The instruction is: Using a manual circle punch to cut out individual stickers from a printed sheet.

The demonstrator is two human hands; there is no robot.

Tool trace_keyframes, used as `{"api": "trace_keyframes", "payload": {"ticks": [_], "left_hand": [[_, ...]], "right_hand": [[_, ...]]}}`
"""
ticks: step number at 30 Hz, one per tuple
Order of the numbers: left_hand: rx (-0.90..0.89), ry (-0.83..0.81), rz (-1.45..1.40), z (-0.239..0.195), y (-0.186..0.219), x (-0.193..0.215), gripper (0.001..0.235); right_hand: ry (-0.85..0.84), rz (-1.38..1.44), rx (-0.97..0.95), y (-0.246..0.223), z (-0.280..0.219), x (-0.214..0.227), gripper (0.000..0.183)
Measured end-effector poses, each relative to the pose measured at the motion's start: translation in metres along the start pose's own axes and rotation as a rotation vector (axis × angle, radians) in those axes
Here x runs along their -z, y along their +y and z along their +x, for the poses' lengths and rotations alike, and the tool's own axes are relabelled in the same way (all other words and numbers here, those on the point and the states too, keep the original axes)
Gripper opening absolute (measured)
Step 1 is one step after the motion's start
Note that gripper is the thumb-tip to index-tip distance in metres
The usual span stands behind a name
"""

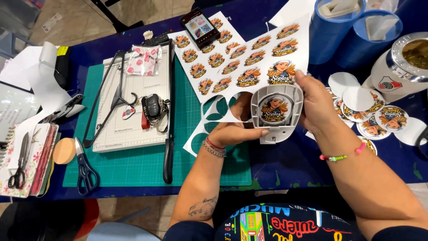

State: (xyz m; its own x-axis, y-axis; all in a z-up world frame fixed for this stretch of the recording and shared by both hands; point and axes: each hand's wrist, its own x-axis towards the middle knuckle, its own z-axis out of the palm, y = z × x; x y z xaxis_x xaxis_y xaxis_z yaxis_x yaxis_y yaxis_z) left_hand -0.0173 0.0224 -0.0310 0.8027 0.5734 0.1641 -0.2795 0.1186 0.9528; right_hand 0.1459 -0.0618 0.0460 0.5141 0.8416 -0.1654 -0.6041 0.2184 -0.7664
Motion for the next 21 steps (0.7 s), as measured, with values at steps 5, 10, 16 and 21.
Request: {"api": "trace_keyframes", "payload": {"ticks": [5,10,16,21], "left_hand": [[-0.071,-0.032,-0.02,0.001,-0.008,0.005,0.104],[-0.049,-0.055,-0.051,0.002,-0.017,0.011,0.11],[-0.076,-0.033,-0.022,-0.002,0.01,-0.002,0.111],[-0.062,-0.035,0.005,-0.003,0.011,0.005,0.112]], "right_hand": [[-0.04,-0.054,0.08,0.008,0.014,0.014,0.027],[-0.046,-0.078,0.106,0.005,0.006,0.007,0.029],[-0.089,-0.044,0.191,0.005,0.002,-0.002,0.033],[-0.117,-0.095,0.24,0.006,-0.002,-0.003,0.035]]}}
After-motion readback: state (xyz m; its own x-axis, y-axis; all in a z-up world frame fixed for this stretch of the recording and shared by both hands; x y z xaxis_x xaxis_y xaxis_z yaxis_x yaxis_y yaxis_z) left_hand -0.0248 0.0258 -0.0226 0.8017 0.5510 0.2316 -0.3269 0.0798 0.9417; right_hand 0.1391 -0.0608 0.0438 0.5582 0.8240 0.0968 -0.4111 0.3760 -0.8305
